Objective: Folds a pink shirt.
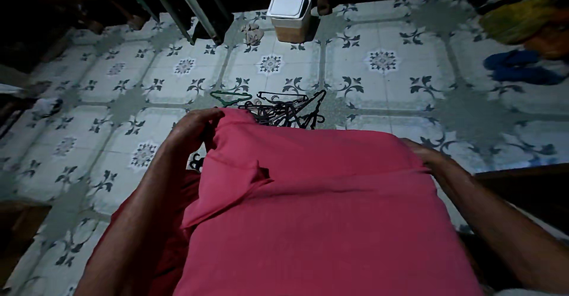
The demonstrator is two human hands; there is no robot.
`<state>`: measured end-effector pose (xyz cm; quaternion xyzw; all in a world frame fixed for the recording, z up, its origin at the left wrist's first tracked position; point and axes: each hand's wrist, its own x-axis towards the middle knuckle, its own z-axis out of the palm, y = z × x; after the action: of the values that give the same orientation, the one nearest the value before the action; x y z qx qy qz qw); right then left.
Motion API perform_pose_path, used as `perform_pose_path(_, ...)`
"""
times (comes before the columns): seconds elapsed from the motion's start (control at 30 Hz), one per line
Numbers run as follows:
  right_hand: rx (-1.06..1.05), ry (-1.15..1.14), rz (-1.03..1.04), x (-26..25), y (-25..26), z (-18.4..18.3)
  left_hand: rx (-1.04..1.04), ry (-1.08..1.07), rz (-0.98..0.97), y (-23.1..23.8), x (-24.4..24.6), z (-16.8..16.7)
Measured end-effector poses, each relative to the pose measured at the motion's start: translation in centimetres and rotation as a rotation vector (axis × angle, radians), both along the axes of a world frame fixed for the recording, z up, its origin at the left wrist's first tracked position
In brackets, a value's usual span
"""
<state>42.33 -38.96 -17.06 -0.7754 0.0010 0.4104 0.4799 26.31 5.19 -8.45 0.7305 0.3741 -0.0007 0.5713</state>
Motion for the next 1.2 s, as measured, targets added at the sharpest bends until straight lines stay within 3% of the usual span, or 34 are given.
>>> perform_pose_path(0.23, -0.034, -0.236, -0.231, 4.1, -1.2, -3.7, 0.000, -0.045, 0.001, 0.2, -0.8, 0.4)
perform_pose_path(0.43, -0.070, -0.325, -0.368, 5.8, -1.9, -3.2, -0.017, -0.074, 0.042, -0.2, -0.6, 0.5)
perform_pose_path(0.5, -0.158, -0.349, -0.316, 6.4, -1.6, -2.7, -0.009, -0.079, 0.047, -0.2, -0.4, 0.4)
perform_pose_path(0.7, -0.423, -0.589, 0.140, 8.2, 0.0, -3.8, 0.057, -0.077, 0.066, -0.2, -0.1, 0.7)
perform_pose_path(0.8, -0.350, -0.512, 0.065, 7.8, 0.9, -4.8, 0.082, -0.107, 0.057, 0.3, -0.4, 0.7)
perform_pose_path(0.93, -0.151, -0.084, -0.191, 6.7, 1.0, -4.8, 0.055, -0.127, 0.048, 0.4, -0.6, 1.0)
perform_pose_path(1.03, -0.150, 0.118, -0.051, 5.1, 0.2, -4.2, 0.039, -0.120, 0.032, 0.5, -0.6, 0.9)
perform_pose_path(1.2, -0.199, 0.187, 0.069, 2.5, -0.4, -1.6, 0.036, -0.075, -0.018, 0.8, -0.7, 0.8)
